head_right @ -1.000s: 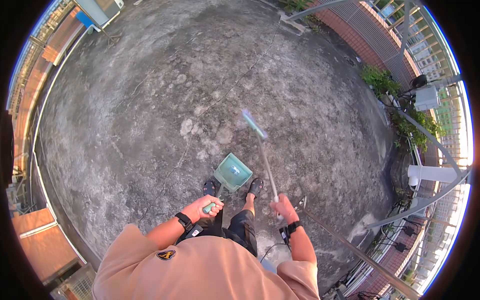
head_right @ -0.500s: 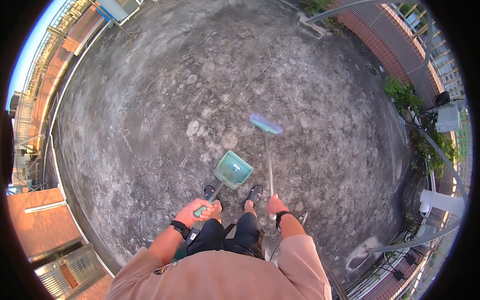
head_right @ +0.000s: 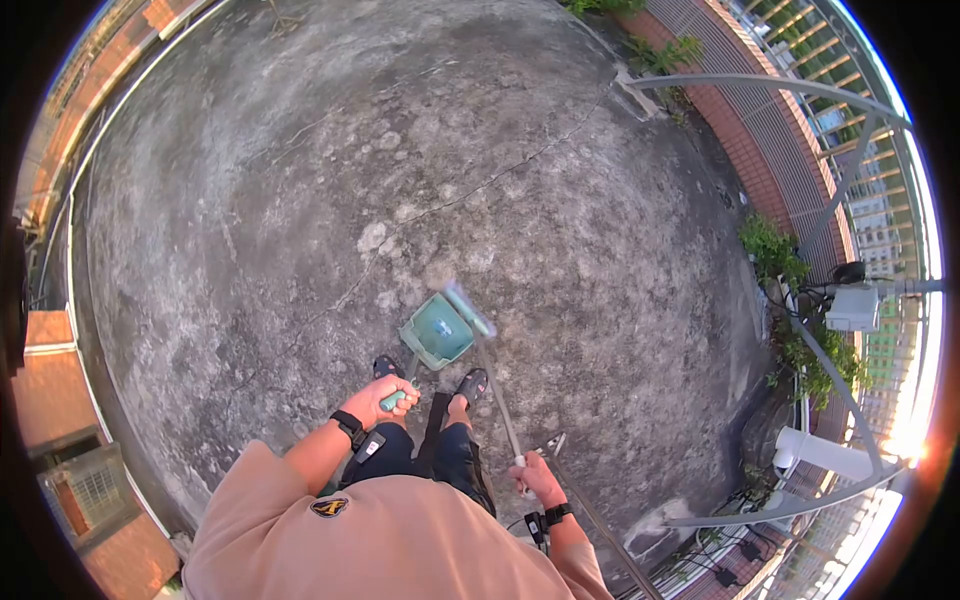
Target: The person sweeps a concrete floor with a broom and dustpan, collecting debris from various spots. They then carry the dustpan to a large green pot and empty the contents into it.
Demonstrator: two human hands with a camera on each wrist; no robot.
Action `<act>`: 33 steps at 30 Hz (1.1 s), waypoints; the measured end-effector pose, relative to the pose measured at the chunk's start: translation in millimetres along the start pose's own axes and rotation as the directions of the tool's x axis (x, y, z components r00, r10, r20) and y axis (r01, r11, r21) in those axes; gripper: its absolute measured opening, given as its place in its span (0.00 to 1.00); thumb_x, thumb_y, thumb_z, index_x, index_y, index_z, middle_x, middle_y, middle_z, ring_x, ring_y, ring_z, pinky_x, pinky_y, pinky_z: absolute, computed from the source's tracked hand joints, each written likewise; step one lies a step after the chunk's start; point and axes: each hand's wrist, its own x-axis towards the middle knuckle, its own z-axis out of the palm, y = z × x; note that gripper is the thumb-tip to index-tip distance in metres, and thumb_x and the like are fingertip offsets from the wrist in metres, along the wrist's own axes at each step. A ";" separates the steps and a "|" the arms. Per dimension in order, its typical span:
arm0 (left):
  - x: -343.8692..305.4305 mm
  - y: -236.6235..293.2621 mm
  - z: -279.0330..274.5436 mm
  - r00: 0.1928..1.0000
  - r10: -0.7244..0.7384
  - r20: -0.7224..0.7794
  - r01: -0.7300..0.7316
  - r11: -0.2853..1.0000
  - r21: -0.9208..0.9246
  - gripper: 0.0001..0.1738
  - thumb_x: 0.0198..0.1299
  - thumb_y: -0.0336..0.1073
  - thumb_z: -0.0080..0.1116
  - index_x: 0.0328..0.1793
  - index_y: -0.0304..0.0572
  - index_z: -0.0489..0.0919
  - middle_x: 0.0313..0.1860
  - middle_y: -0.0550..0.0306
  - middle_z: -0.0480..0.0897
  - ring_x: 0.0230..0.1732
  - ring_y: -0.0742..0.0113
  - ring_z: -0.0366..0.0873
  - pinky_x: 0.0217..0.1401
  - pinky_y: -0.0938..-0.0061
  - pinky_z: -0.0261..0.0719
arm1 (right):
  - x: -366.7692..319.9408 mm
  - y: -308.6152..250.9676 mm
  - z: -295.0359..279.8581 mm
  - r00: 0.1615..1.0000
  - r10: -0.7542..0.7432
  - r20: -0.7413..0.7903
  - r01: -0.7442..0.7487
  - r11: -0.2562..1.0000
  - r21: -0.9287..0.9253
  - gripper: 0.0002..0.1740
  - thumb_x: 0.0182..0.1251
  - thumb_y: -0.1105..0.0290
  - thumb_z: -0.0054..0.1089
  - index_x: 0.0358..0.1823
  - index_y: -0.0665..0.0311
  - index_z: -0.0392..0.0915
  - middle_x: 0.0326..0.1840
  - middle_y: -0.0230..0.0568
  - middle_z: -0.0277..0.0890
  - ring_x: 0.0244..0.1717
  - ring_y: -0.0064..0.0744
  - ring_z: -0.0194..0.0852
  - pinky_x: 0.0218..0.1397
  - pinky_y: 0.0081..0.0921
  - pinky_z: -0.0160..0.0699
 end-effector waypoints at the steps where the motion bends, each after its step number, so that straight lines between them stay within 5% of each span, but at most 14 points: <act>1: 1.9 -1.1 1.3 0.999 0.024 -0.044 -0.024 1.000 0.005 0.09 0.50 0.27 0.50 0.22 0.43 0.63 0.17 0.63 0.66 0.13 0.79 0.64 0.12 0.85 0.60 | 4.7 -1.4 -9.8 1.000 0.014 0.009 -0.014 0.999 -0.030 0.09 0.52 0.73 0.55 0.29 0.66 0.64 0.14 0.36 0.66 0.11 0.27 0.65 0.12 0.24 0.65; 8: 8.2 -5.6 0.4 0.998 0.055 -0.041 -0.052 0.995 0.080 0.10 0.51 0.28 0.50 0.19 0.42 0.65 0.16 0.64 0.66 0.12 0.79 0.65 0.10 0.84 0.60 | 88.6 -38.3 -79.0 0.948 -0.103 -0.302 0.101 0.995 -0.019 0.06 0.50 0.74 0.53 0.25 0.67 0.65 0.12 0.37 0.65 0.10 0.28 0.65 0.12 0.25 0.65; 10: 4.2 -5.7 3.6 0.995 0.068 -0.074 -0.061 0.994 0.090 0.10 0.51 0.28 0.50 0.19 0.43 0.65 0.16 0.65 0.66 0.12 0.79 0.65 0.10 0.84 0.60 | 124.1 -34.2 -86.4 0.928 -0.133 -0.348 0.056 0.973 -0.223 0.06 0.47 0.74 0.54 0.23 0.69 0.68 0.12 0.40 0.68 0.12 0.31 0.68 0.12 0.26 0.64; 13: -0.9 -6.8 5.1 0.997 0.062 -0.053 -0.058 0.995 0.077 0.11 0.51 0.28 0.50 0.19 0.43 0.65 0.16 0.65 0.66 0.12 0.79 0.65 0.10 0.84 0.60 | 148.1 -37.9 -59.9 0.973 0.035 -0.226 -0.096 0.959 -0.266 0.12 0.41 0.72 0.57 0.26 0.72 0.67 0.17 0.44 0.70 0.17 0.33 0.71 0.16 0.31 0.65; 16: 3.2 -7.5 -0.1 0.998 0.059 -0.030 -0.059 0.998 0.002 0.08 0.49 0.27 0.51 0.22 0.41 0.66 0.17 0.63 0.69 0.12 0.78 0.65 0.10 0.84 0.58 | 135.9 6.7 10.3 0.975 0.051 -0.216 -0.136 0.906 -0.400 0.09 0.41 0.73 0.59 0.13 0.72 0.71 0.13 0.43 0.71 0.13 0.32 0.69 0.14 0.29 0.66; 18: 0.2 -6.0 4.8 0.998 0.060 -0.031 -0.058 0.997 0.043 0.09 0.50 0.28 0.51 0.21 0.43 0.65 0.16 0.64 0.68 0.12 0.79 0.65 0.10 0.84 0.59 | 128.3 67.1 43.3 0.988 0.000 -0.152 -0.051 0.942 -0.331 0.15 0.43 0.71 0.59 0.29 0.77 0.69 0.17 0.44 0.73 0.13 0.32 0.69 0.13 0.27 0.66; 20: 2.8 -5.7 5.1 0.995 0.095 -0.041 -0.090 0.991 0.102 0.10 0.51 0.29 0.51 0.20 0.44 0.65 0.15 0.65 0.66 0.12 0.80 0.65 0.11 0.84 0.61 | 66.6 33.1 68.9 0.986 0.166 -0.022 -0.163 0.929 -0.332 0.15 0.44 0.71 0.59 0.30 0.75 0.67 0.16 0.43 0.72 0.13 0.32 0.69 0.13 0.27 0.65; 21: 4.6 -6.7 4.6 0.994 0.101 -0.030 -0.098 0.991 0.094 0.10 0.51 0.29 0.51 0.20 0.44 0.65 0.15 0.65 0.66 0.12 0.80 0.65 0.11 0.84 0.61 | 50.6 33.0 67.0 0.986 0.164 -0.029 -0.164 0.924 -0.346 0.15 0.44 0.71 0.59 0.30 0.75 0.67 0.16 0.43 0.72 0.13 0.32 0.69 0.13 0.27 0.65; 23: 6.7 -5.0 6.5 0.996 0.084 -0.038 -0.083 0.996 0.032 0.10 0.50 0.29 0.52 0.20 0.44 0.65 0.15 0.66 0.66 0.12 0.80 0.64 0.11 0.84 0.59 | 26.7 40.7 59.0 0.994 -0.078 0.082 0.101 0.943 -0.318 0.11 0.47 0.73 0.57 0.27 0.69 0.65 0.17 0.40 0.72 0.13 0.29 0.68 0.12 0.25 0.66; 24: 1.7 -3.6 10.9 0.996 0.081 -0.044 -0.077 0.994 0.076 0.10 0.50 0.29 0.52 0.20 0.44 0.65 0.15 0.66 0.66 0.12 0.80 0.63 0.11 0.84 0.57 | 17.3 33.3 50.4 0.993 -0.081 0.081 0.103 0.940 -0.326 0.11 0.47 0.73 0.57 0.27 0.69 0.65 0.17 0.40 0.72 0.13 0.29 0.68 0.12 0.25 0.66; 26: 2.4 -8.2 10.2 0.992 0.114 -0.053 -0.109 0.991 0.079 0.10 0.51 0.30 0.52 0.20 0.44 0.65 0.15 0.66 0.66 0.12 0.79 0.63 0.10 0.84 0.57 | 0.6 16.2 27.3 0.965 0.085 0.248 -0.086 0.996 -0.008 0.07 0.49 0.75 0.55 0.26 0.67 0.66 0.15 0.37 0.69 0.11 0.25 0.65 0.12 0.24 0.64; 33: -6.9 -40.7 -0.1 0.976 0.200 -0.085 -0.201 0.980 0.007 0.07 0.48 0.28 0.53 0.21 0.40 0.67 0.14 0.62 0.68 0.10 0.76 0.63 0.08 0.83 0.56 | -3.9 -14.7 -18.6 0.970 0.046 0.239 -0.052 0.998 0.021 0.07 0.51 0.76 0.53 0.29 0.63 0.65 0.15 0.32 0.65 0.12 0.23 0.66 0.12 0.24 0.67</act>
